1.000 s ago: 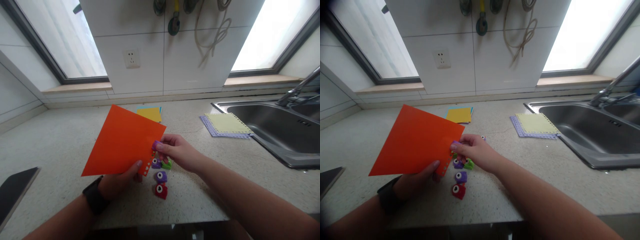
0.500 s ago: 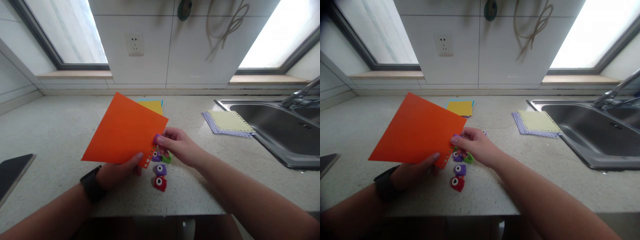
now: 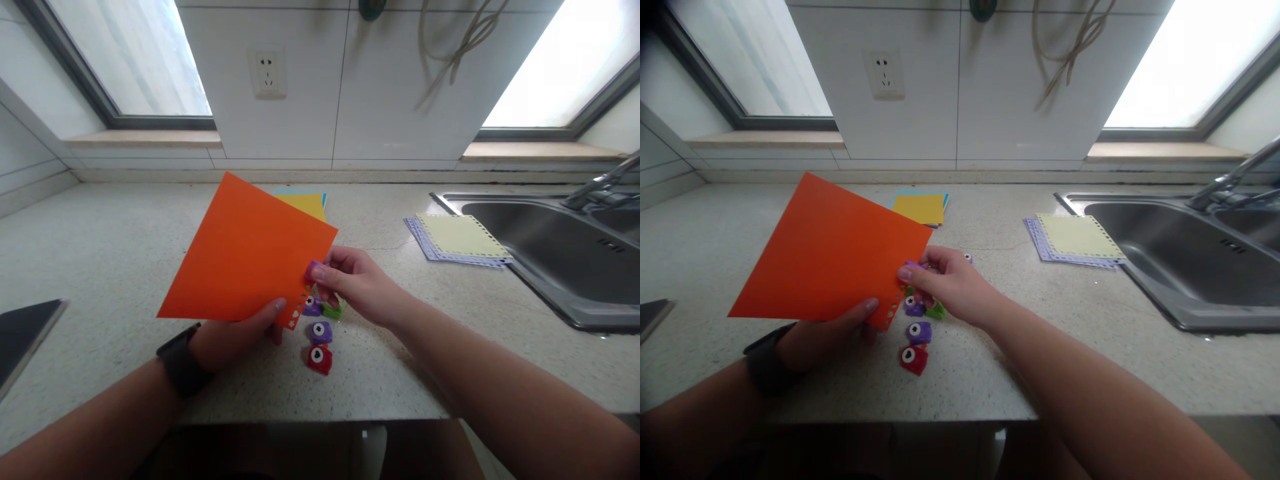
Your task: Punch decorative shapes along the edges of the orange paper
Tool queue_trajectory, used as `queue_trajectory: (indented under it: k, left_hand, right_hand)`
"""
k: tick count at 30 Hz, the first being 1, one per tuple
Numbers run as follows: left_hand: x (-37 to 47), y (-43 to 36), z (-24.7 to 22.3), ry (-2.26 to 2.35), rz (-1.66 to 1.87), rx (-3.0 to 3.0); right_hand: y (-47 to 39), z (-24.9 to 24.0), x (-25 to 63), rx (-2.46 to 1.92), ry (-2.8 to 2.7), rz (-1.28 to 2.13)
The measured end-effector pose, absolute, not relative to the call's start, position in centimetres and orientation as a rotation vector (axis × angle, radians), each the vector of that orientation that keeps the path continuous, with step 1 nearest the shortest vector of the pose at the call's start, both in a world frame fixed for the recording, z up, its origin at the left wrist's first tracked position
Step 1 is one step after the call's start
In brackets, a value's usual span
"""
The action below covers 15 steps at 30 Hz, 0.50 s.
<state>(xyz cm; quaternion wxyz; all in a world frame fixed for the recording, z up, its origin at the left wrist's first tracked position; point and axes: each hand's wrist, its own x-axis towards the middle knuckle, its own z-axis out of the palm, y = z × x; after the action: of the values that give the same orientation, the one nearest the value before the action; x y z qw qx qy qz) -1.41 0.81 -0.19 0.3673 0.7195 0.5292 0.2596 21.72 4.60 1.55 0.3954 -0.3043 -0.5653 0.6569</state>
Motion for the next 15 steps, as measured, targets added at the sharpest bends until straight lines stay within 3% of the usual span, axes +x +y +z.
queue_trajectory:
  k: [15]
  left_hand:
    - [-1.47,0.89,-0.23,1.383,0.674,1.854]
  right_hand:
    - [4.53,1.9,21.67,-0.774,-1.487,1.612]
